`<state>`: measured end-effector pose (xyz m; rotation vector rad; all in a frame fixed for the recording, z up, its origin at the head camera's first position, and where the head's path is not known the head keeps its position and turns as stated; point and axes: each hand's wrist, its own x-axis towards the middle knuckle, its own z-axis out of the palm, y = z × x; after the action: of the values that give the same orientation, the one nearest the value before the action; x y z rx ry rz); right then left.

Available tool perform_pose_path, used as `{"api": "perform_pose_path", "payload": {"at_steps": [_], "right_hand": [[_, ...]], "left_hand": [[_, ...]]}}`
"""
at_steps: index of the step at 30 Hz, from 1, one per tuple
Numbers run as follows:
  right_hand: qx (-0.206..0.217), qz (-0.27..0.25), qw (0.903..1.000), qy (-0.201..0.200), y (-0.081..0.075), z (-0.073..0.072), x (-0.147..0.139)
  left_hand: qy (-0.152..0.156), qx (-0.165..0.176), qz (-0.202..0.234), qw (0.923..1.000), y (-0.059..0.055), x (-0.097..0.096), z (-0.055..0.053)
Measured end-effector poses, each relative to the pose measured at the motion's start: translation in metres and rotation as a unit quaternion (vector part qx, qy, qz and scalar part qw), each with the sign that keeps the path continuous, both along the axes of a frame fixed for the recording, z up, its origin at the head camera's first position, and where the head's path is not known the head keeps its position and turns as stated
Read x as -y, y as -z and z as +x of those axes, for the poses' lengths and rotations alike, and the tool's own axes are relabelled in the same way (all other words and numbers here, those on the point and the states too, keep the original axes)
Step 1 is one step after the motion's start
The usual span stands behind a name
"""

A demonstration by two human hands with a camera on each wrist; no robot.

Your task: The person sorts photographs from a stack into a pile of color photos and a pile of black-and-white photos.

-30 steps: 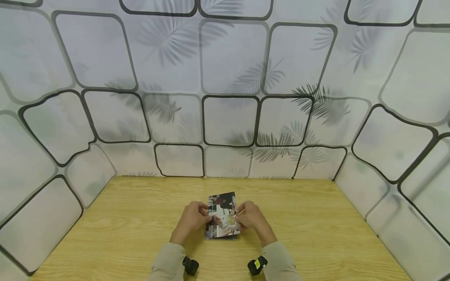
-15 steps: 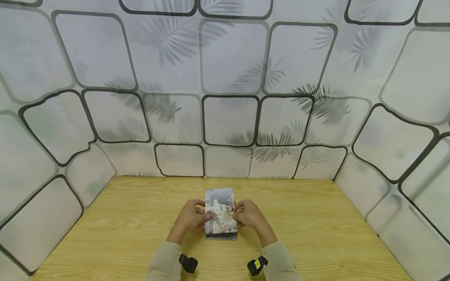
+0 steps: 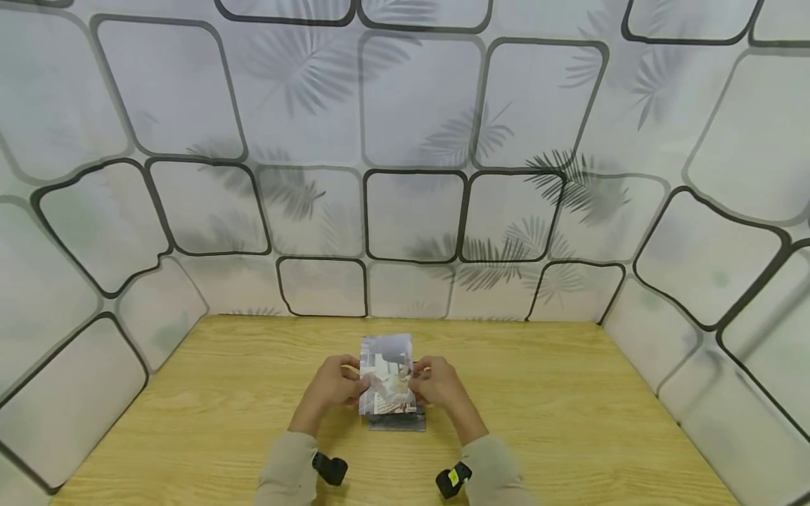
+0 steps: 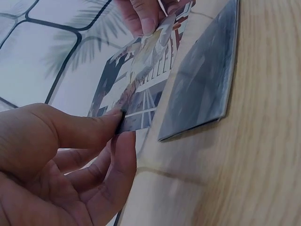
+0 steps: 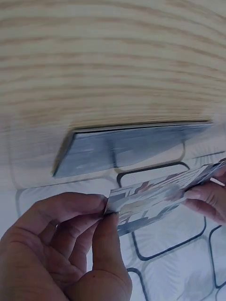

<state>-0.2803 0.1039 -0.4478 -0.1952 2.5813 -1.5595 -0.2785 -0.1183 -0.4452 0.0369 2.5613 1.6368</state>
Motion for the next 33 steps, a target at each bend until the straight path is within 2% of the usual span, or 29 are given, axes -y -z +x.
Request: {"api": "perform_pose_path", "payload": {"at_steps": [10, 16, 20, 27, 33], "right_hand": [[-0.059, -0.011, 0.9981, 0.017, 0.006, -0.006, 0.035], [-0.084, -0.018, 0.9963, 0.004, 0.01, -0.016, 0.059], [-0.075, -0.03, 0.9966, -0.014, 0.015, -0.023, 0.076], [-0.068, 0.015, 0.9974, -0.017, 0.017, -0.026, 0.104], [-0.085, 0.066, 0.9938, -0.031, 0.02, -0.029, 0.123]], "left_hand": [[-0.012, 0.003, -0.004, 0.9999, -0.003, 0.028, -0.004], [-0.048, -0.004, -0.015, 0.9987, -0.003, 0.05, -0.007], [-0.073, -0.01, -0.027, 0.9969, 0.001, 0.067, -0.008], [-0.104, -0.009, -0.056, 0.993, 0.003, 0.091, -0.005], [-0.121, 0.005, -0.082, 0.9893, 0.003, 0.103, -0.002]]}}
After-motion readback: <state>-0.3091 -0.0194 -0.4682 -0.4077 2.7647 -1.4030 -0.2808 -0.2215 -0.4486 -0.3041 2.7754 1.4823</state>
